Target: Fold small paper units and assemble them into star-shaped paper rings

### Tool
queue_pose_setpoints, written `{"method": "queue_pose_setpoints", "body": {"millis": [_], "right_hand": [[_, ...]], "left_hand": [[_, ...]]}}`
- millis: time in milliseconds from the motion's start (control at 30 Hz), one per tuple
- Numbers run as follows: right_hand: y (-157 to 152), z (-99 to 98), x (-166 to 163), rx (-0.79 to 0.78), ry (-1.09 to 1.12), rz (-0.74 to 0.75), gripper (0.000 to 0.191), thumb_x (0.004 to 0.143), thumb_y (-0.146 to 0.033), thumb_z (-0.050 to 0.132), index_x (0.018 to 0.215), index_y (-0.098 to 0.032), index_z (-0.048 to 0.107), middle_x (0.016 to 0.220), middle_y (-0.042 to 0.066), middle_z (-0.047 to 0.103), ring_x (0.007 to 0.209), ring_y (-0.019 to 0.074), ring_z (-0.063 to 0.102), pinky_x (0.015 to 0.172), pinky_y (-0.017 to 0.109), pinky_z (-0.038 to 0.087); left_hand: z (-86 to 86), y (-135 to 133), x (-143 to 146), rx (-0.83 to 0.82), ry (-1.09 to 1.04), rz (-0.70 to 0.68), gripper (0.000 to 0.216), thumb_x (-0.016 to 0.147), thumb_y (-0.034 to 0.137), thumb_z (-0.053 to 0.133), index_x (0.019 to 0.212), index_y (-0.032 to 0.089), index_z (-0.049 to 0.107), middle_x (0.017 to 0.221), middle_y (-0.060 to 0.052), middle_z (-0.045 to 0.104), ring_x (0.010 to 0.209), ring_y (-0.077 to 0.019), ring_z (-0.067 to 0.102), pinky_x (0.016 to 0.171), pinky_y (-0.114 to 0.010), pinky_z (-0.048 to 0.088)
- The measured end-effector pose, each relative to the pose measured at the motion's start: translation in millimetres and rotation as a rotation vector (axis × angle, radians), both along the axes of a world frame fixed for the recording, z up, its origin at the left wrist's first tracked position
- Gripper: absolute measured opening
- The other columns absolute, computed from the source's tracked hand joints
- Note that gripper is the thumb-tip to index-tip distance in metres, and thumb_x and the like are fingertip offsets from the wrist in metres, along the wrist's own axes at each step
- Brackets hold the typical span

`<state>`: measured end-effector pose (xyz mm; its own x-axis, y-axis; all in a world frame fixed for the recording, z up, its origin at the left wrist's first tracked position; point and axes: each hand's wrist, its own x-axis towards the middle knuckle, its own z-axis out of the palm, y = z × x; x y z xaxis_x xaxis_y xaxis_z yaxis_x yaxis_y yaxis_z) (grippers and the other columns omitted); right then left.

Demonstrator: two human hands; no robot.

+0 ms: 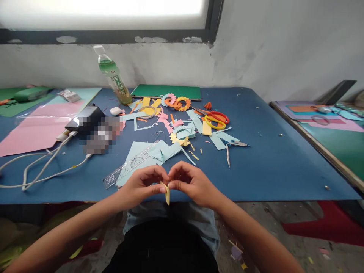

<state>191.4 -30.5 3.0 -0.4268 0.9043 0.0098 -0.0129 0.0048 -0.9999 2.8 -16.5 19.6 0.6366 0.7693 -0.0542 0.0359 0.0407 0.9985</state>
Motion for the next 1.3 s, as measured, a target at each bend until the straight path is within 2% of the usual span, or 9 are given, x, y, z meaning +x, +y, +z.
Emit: {"method": "queue_pose_setpoints", "body": {"millis": [100,267,367,500,667,867,1033,1167,1300], "right_hand": [[-3,-6.9,-8,0.022,0.087,-0.128,0.036,0.066,-0.046,0.073,0.079,-0.021,0.051,0.076,-0.001,0.055,0.071,0.0132,0.055,0.065,0.026,0.048],[-14,-6.7,-9,0.112,0.091,-0.223,0.026,0.074,-0.045,0.068,0.082,-0.021,0.061,0.077,0.001,0.064,0.069,0.0134,0.06,0.063,0.024,0.051],[-25,-6.4,-9,0.209,-0.051,-0.268,0.018,0.077,-0.036,0.068,0.09,-0.023,0.067,0.083,0.002,0.07,0.073,0.0155,0.065,0.068,0.026,0.053],[-33,-7.3,-14,0.3,-0.224,-0.369,0.014,0.084,-0.03,0.059,0.089,-0.024,0.07,0.082,0.002,0.072,0.069,0.016,0.067,0.068,0.027,0.054],[-33,-7.2,-14,0.283,-0.269,-0.371,0.015,0.084,-0.031,0.058,0.083,-0.021,0.069,0.074,0.002,0.071,0.066,0.0161,0.066,0.064,0.026,0.053],[-34,-9.2,-11,0.208,-0.27,-0.265,0.016,0.086,-0.033,0.056,0.086,-0.021,0.067,0.078,0.001,0.07,0.071,0.015,0.066,0.067,0.024,0.051],[-36,-7.1,-4,0.209,-0.187,-0.22,0.018,0.087,-0.035,0.054,0.095,-0.021,0.061,0.085,0.002,0.067,0.074,0.0135,0.063,0.07,0.024,0.051],[-35,0.5,2,0.273,-0.097,-0.031,0.028,0.084,-0.04,0.059,0.106,-0.023,0.06,0.099,0.004,0.064,0.082,0.0137,0.061,0.074,0.025,0.051],[-30,6.4,3,0.123,-0.088,-0.078,0.025,0.083,-0.039,0.06,0.1,-0.021,0.063,0.093,0.004,0.063,0.079,0.0134,0.06,0.07,0.024,0.051]], "left_hand": [[-2.0,-5,3,0.24,0.006,0.064,0.02,0.076,0.034,0.068,0.087,0.017,0.065,0.092,-0.006,0.063,0.085,-0.0154,0.059,0.075,-0.026,0.048],[-1.4,-7,-2,0.567,0.09,0.254,0.013,0.079,0.029,0.067,0.074,0.018,0.069,0.07,-0.002,0.065,0.064,-0.0116,0.058,0.062,-0.023,0.047],[-0.6,-10,-4,0.675,0.152,0.348,0.016,0.08,0.033,0.065,0.076,0.018,0.071,0.065,-0.002,0.064,0.057,-0.0105,0.057,0.055,-0.022,0.046],[1.5,-13,-3,0.727,0.221,0.321,0.018,0.083,0.033,0.061,0.078,0.018,0.07,0.066,-0.002,0.065,0.056,-0.0103,0.058,0.054,-0.021,0.046],[0.7,-13,-3,0.711,0.308,0.198,0.01,0.084,0.022,0.06,0.087,0.017,0.069,0.078,-0.004,0.069,0.071,-0.0131,0.063,0.066,-0.023,0.049],[-1.0,-12,-3,0.696,0.31,0.171,0.015,0.084,0.018,0.058,0.085,0.014,0.072,0.068,-0.004,0.067,0.059,-0.0105,0.058,0.057,-0.021,0.044],[1.9,-16,-1,0.297,0.216,0.173,0.015,0.079,0.024,0.063,0.074,0.015,0.073,0.063,-0.003,0.065,0.056,-0.0099,0.054,0.052,-0.02,0.041],[-3.0,-22,1,0.004,0.112,0.102,0.018,0.077,0.027,0.064,0.067,0.014,0.072,0.06,-0.002,0.064,0.057,-0.0108,0.054,0.052,-0.021,0.041],[-2.9,-23,5,0.167,0.14,0.209,0.011,0.076,0.022,0.065,0.072,0.016,0.073,0.069,-0.002,0.069,0.063,-0.0117,0.059,0.059,-0.021,0.044]]}}
